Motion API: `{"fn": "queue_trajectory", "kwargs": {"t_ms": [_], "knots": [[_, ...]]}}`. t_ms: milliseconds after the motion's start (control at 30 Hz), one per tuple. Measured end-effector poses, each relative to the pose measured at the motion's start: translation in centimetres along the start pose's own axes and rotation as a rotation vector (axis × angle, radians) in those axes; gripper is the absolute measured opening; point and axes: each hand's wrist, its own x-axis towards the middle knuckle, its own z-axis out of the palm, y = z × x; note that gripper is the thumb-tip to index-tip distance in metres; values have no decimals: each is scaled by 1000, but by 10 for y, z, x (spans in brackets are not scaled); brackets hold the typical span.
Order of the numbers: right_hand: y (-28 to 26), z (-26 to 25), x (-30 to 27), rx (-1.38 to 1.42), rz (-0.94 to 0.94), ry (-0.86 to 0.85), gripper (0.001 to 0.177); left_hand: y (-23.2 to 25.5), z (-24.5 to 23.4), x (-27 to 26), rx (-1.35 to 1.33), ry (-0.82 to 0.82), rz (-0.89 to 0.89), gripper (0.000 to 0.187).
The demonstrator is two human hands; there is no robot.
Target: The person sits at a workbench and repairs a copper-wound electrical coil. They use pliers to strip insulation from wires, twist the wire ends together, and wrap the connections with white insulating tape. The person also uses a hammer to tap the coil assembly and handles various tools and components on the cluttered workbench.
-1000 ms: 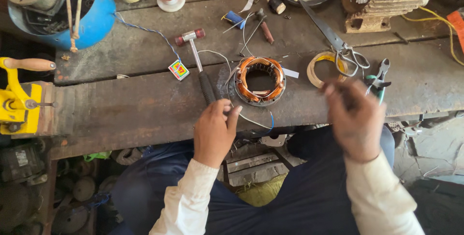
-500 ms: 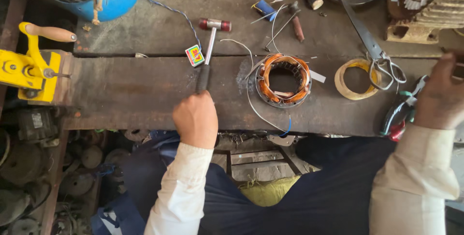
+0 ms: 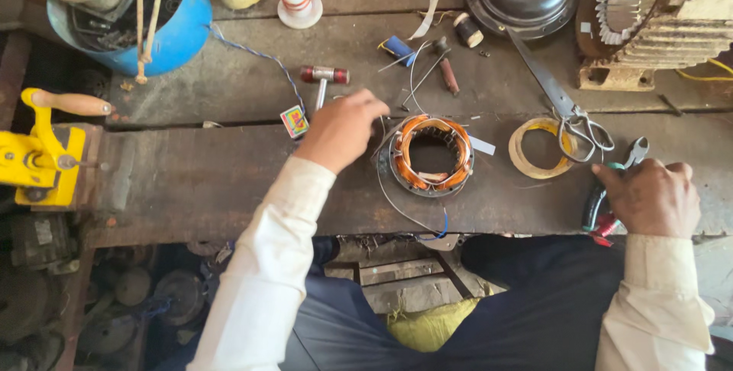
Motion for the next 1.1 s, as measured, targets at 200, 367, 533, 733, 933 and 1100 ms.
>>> {"fn": "queue_trajectory", "kwargs": {"t_ms": [200,367,533,733,933,1100], "knots": [[-45,-52,-20,226,-219,566,17,9,16,-4,14,-34,63,27],[-123,-67,-44,655,-532,418,11,-3,16,-7,82,-133,-5,17],[-187,-71,-26,768,-628,46,30,-9,14,-17,100,-65,79,20],[-227,-55,15,575,-680,-313,44,-9,3,-27,220,-103,67,15],[-207,-48,10,631,-632,-282,39,-15,-7,-28,219,-189,46,19],[-189,-55,-8,576,-415,-358,43,-15,-6,-26,236,-222,69,19]]}}
